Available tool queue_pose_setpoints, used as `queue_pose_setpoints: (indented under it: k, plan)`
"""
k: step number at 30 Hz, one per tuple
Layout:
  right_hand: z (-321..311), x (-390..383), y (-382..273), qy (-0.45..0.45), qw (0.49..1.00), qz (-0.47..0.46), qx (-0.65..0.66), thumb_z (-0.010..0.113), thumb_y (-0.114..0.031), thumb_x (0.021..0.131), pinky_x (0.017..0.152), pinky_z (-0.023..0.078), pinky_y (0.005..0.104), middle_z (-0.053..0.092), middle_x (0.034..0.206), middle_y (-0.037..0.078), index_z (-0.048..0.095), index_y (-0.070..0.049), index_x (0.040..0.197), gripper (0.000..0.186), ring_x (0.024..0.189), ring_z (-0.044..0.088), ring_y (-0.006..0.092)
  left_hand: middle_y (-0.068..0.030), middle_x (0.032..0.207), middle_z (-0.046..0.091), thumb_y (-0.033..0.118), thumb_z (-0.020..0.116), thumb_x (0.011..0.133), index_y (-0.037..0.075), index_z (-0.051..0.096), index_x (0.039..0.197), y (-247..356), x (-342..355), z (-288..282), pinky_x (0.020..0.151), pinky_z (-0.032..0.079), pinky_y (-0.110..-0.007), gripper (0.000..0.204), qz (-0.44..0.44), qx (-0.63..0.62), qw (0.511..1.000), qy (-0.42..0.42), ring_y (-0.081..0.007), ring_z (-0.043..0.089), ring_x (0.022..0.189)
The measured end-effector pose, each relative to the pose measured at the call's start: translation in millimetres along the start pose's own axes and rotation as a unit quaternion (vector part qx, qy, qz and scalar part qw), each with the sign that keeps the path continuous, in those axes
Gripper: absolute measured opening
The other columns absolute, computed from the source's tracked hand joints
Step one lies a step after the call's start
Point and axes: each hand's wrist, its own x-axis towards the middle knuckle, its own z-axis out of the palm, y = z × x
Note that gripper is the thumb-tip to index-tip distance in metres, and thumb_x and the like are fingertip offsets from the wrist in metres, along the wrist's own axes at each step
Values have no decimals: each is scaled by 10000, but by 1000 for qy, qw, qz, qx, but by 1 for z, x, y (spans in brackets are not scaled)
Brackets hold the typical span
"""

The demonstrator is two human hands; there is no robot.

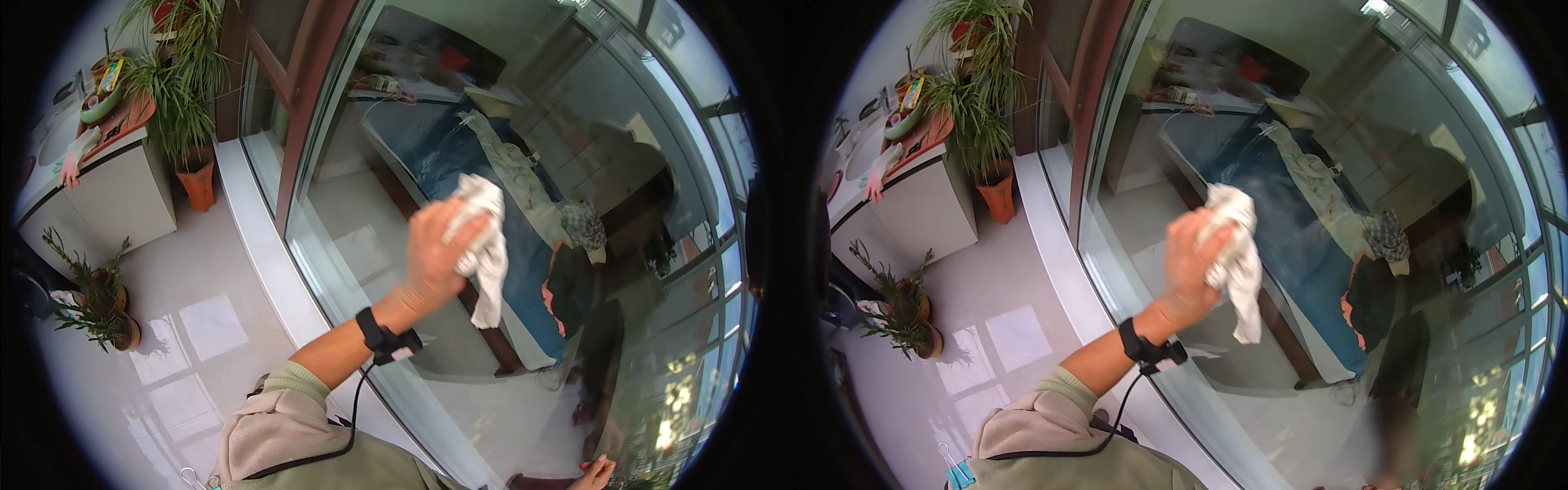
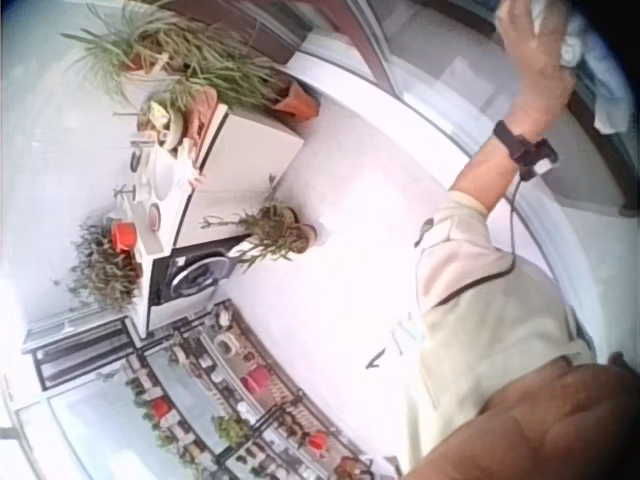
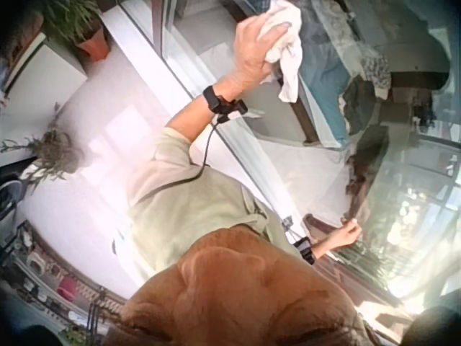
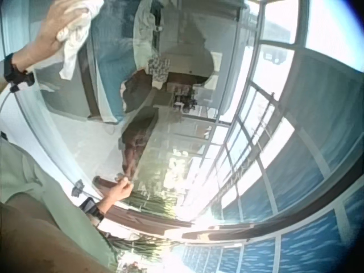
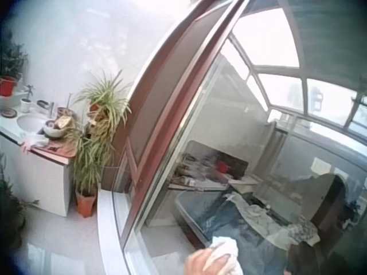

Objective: The person wipes a large glass window and its frame using a white cloth, then switches to a dark cloth to clean the frame and screen. The person moves around the window, wiping different sections and edges.

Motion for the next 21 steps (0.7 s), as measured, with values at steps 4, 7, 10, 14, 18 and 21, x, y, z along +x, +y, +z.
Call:
queue_pose_setpoints:
  k: [4,7,10,14,18,21]
  plan:
    - [0,-1,0,0,1000,9,-1,610,-261,951,683,463,388,636,677,130,594,24,781,332,661,553,235,-210,1208,557,46,616,802,23,512,1337,-150,-17,-28,913,429,-463,546,-131,187,963,146,-407,517,1057]
    - [2,-4,2,12,1000,17,-14,610,-260,953,671,468,384,635,677,133,590,21,780,330,655,561,234,-161,1137,597,100,648,826,67,538,1292,-204,-63,-43,901,434,-460,481,-296,216,915,166,-378,543,1039]
    - [4,-5,8,26,1000,5,-17,616,-260,952,643,474,376,636,675,133,583,21,782,330,640,567,227,-135,1068,642,132,659,857,76,564,1246,-183,-96,-44,889,460,-419,405,-337,121,916,179,-364,575,1019]
    - [7,-1,19,15,1000,18,-1,628,-267,950,655,477,390,640,708,149,587,29,819,327,681,577,246,-146,1167,607,147,702,836,73,543,1326,-99,-46,-20,937,439,-383,521,-226,72,959,155,-335,557,1063]
    - [7,1,28,-3,999,-51,6,511,-292,1027,552,392,252,406,618,19,402,-57,742,385,582,415,90,-145,1178,590,104,683,807,61,579,1301,-70,72,-2,915,434,-391,506,6,58,990,125,-352,535,1060]
    - [3,-1,42,3,1000,-10,27,513,-291,1027,562,409,247,415,629,16,416,-53,757,373,592,422,89,-153,1163,590,89,658,810,57,568,1306,-109,103,-6,901,431,-414,505,68,127,975,171,-370,528,1047]
